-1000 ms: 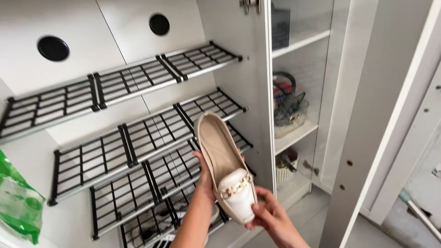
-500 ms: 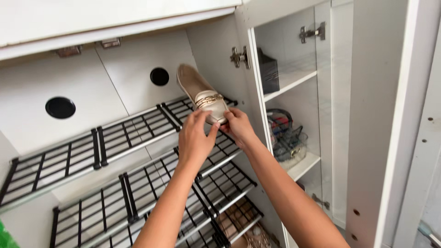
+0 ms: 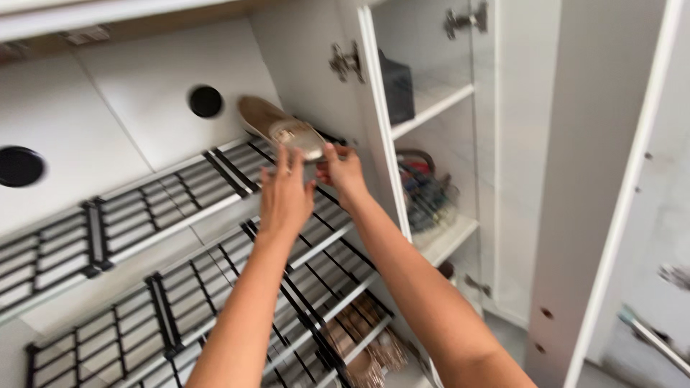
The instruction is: The person sits on the floor and organizes various shoes into a white cabinet with a metal shoe rack. They wipe several pairs of shoes with a brown cloth, including flats, sandals, and sneakers, before placing them on the rack or arranging them on the floor.
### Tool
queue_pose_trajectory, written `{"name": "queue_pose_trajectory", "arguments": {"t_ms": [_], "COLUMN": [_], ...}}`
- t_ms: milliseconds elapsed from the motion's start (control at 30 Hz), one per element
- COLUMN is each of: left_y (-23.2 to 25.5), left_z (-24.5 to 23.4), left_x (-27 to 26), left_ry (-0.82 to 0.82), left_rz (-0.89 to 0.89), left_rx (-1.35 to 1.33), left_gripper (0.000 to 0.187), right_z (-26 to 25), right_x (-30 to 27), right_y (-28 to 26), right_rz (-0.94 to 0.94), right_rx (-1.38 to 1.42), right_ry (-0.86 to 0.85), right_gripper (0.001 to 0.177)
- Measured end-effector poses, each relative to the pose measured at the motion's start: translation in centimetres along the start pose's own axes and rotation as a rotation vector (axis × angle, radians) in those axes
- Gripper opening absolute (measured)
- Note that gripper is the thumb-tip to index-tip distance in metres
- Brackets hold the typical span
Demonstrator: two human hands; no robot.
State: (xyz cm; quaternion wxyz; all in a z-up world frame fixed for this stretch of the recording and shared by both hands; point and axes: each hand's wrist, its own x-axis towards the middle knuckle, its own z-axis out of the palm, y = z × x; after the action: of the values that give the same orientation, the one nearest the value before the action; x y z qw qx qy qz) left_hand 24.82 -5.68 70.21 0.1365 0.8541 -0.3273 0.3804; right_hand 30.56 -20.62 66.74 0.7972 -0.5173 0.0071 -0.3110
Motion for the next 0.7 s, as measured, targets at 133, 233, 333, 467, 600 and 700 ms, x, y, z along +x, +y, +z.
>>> {"name": "queue_pose_trajectory", "arguments": {"t_ms": [133,233,333,467,600,700], "left_y": [2.5,6.1,11.5,19.9,26.2,29.1], "left_z": [2.9,10.0,16.8,23.2,26.9,28.2], "left_x": [-8.4,-21.1,-34.8,-47.7,-55.4,-58.7], "left_ry": [0.183,0.073,-0.315,-0.862,-1.189,-1.244], "left_rz": [0.124,0.141,0.046,-0.086,-0.119,-0.087], "left_rx": [0.052,-0.062,-0.292,-0.237,-0.377,-0.506], "left_gripper": [0.059,0.045,0.031,0.042,0.037,0.037], "right_z": [-5.0,-15.2,-27.3,-42.3,-53.7,-60.1], "right_x": [-12.8,-28.2,-41.7,-54.3,-60.9,-62.2], "right_y": [7.3,16.9,23.2,24.7,26.9,29.2], "right_rz": [-0.375,-0.181,-0.037,0.268,0.771,1.120], "right_rx": [-0.068,-0.312,-0.687,-1.172,-1.576,-1.532], "right_ry": [0.020,-0.049,-0.085,-0.265,0.246,0.459], "right_gripper": [0.026,0.021,0.017,0.021,0.058,0.071]}}
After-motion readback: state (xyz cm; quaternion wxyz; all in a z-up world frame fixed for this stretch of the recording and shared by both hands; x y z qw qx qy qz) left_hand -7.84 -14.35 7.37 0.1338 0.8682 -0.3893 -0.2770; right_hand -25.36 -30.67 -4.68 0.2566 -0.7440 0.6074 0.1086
